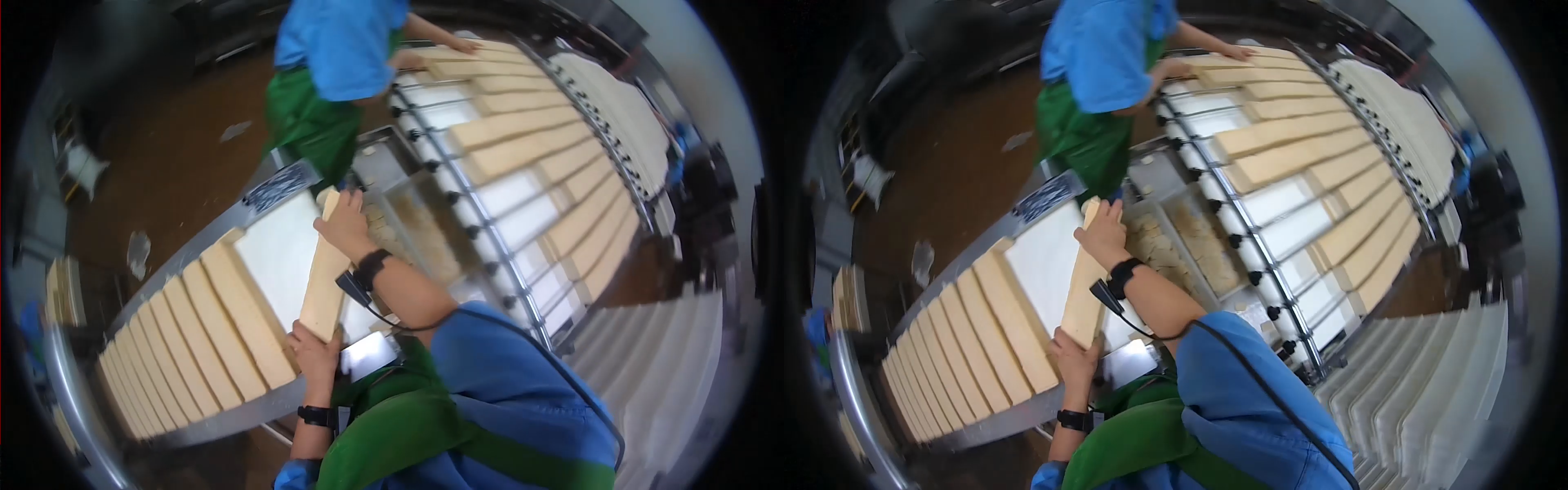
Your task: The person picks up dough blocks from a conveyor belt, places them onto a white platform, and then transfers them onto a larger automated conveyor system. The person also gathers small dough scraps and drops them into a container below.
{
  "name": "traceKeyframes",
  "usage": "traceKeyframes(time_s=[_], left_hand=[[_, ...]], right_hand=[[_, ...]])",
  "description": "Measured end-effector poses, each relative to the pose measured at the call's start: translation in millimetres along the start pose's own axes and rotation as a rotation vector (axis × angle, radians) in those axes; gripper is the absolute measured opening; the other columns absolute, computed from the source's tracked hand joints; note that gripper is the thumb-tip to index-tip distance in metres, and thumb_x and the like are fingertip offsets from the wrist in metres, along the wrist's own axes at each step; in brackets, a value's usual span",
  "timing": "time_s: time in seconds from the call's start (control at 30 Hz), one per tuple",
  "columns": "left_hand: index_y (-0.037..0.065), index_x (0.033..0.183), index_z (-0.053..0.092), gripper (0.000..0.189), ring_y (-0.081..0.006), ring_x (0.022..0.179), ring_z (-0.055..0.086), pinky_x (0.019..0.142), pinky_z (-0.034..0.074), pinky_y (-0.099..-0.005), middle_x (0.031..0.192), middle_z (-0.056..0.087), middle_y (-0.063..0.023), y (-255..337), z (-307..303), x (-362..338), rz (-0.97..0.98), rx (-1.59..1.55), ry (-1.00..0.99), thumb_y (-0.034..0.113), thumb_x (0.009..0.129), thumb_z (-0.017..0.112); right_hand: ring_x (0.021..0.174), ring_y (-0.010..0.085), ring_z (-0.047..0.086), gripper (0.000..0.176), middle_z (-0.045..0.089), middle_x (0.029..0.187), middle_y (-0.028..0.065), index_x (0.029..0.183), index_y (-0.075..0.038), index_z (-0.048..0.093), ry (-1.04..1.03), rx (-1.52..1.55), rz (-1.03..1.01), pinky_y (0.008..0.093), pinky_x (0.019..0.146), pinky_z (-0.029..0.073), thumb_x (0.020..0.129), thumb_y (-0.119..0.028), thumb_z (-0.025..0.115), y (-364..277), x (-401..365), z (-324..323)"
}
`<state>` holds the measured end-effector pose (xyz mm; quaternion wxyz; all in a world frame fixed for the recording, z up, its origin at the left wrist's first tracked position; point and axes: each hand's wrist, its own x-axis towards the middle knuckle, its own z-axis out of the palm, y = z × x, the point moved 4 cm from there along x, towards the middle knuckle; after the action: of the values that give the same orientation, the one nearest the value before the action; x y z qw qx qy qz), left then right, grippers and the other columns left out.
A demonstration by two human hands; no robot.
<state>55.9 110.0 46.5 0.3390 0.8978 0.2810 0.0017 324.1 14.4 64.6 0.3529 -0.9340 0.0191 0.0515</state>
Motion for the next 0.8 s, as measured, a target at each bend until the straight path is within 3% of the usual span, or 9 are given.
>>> traceKeyframes(time_s=[0.07, 0.1, 0.23, 0.33, 0.43, 0.53, 0.63, 0.8], left_hand=[[-0.001, 0.140, 0.035, 0.084, -0.0505, 0.117, 0.046, 0.099, 0.046, -0.0515, 0.125, 0.041, -0.0329, 24.9, -0.9, -1.4, 0.142, -0.040, 0.082, 0.020, 0.074, 0.081], [0.001, 0.141, 0.038, 0.081, -0.0495, 0.122, 0.041, 0.103, 0.044, -0.0495, 0.127, 0.040, -0.0317, 42.0, 3.0, -3.6, 0.147, -0.165, 0.091, 0.012, 0.072, 0.079], [0.003, 0.141, 0.042, 0.078, -0.0457, 0.130, 0.038, 0.110, 0.038, -0.0477, 0.137, 0.038, -0.0261, 134.0, 24.7, -7.5, 0.469, -0.175, 0.029, 0.010, 0.070, 0.075], [0.003, 0.143, 0.041, 0.079, -0.0482, 0.132, 0.038, 0.113, 0.036, -0.0483, 0.145, 0.034, -0.0269, 211.4, 43.5, -20.2, 0.679, -0.225, -0.047, 0.007, 0.072, 0.075], [0.003, 0.143, 0.041, 0.076, -0.0420, 0.134, 0.041, 0.112, 0.038, -0.0458, 0.144, 0.042, -0.0228, 271.1, 65.4, -32.6, 0.824, -0.304, -0.143, 0.009, 0.076, 0.075], [0.003, 0.144, 0.040, 0.070, -0.0445, 0.136, 0.042, 0.113, 0.038, -0.0449, 0.149, 0.037, -0.0269, 310.0, 88.3, -34.2, 0.762, -0.586, -0.513, 0.007, 0.082, 0.071], [0.004, 0.145, 0.039, 0.065, -0.0440, 0.135, 0.044, 0.111, 0.041, -0.0428, 0.149, 0.038, -0.0262, 329.3, 104.6, -35.6, 0.863, -0.438, -0.478, 0.007, 0.086, 0.067], [0.005, 0.147, 0.039, 0.066, -0.0421, 0.137, 0.043, 0.112, 0.040, -0.0413, 0.150, 0.035, -0.0251, 330.1, 142.5, -38.3, 0.814, -0.362, -0.457, 0.008, 0.086, 0.067]], right_hand=[[0.122, 0.0484, 0.051, 0.092, 0.031, 0.144, 0.0285, 0.141, -0.001, 0.029, 0.082, 0.172, 0.098, 0.0536, 0.101, 0.046, 0.071, -0.033, 0.080, 32.7, -9.8, -54.5], [0.117, 0.0499, 0.053, 0.091, 0.035, 0.138, 0.0289, 0.141, 0.000, 0.028, 0.292, 0.216, -0.020, 0.0545, 0.100, 0.047, 0.073, -0.033, 0.079, 64.9, -12.2, -73.2], [0.112, 0.0510, 0.056, 0.085, 0.038, 0.135, 0.0309, 0.141, 0.000, 0.031, 0.593, 0.177, 0.059, 0.0542, 0.097, 0.049, 0.080, -0.040, 0.076, 161.0, -34.8, -209.0], [0.115, 0.0503, 0.057, 0.085, 0.043, 0.133, 0.0301, 0.141, -0.001, 0.033, 0.599, 0.107, 0.379, 0.0546, 0.098, 0.047, 0.085, -0.054, 0.067, 244.3, -38.8, -291.6], [0.120, 0.0469, 0.056, 0.074, 0.056, 0.134, 0.0275, 0.133, 0.000, 0.054, 0.397, -0.187, 0.583, 0.0556, 0.103, 0.042, 0.091, -0.060, 0.050, 315.8, -29.9, -348.7], [0.127, 0.0461, 0.050, 0.070, 0.060, 0.134, 0.0249, 0.130, 0.001, 0.060, 0.276, -0.495, 0.529, 0.0553, 0.111, 0.031, 0.095, -0.056, 0.038, 374.1, 0.2, -371.8], [0.134, 0.0464, 0.043, 0.070, 0.060, 0.135, 0.0247, 0.133, 0.003, 0.058, 0.282, -0.513, 0.517, 0.0548, 0.115, 0.021, 0.096, -0.052, 0.035, 402.1, 26.2, -395.7], [0.137, 0.0439, 0.043, 0.075, 0.058, 0.138, 0.0247, 0.139, 0.006, 0.053, 0.155, -0.429, 0.571, 0.0545, 0.115, 0.022, 0.096, -0.052, 0.036, 426.3, 47.7, -410.3]])
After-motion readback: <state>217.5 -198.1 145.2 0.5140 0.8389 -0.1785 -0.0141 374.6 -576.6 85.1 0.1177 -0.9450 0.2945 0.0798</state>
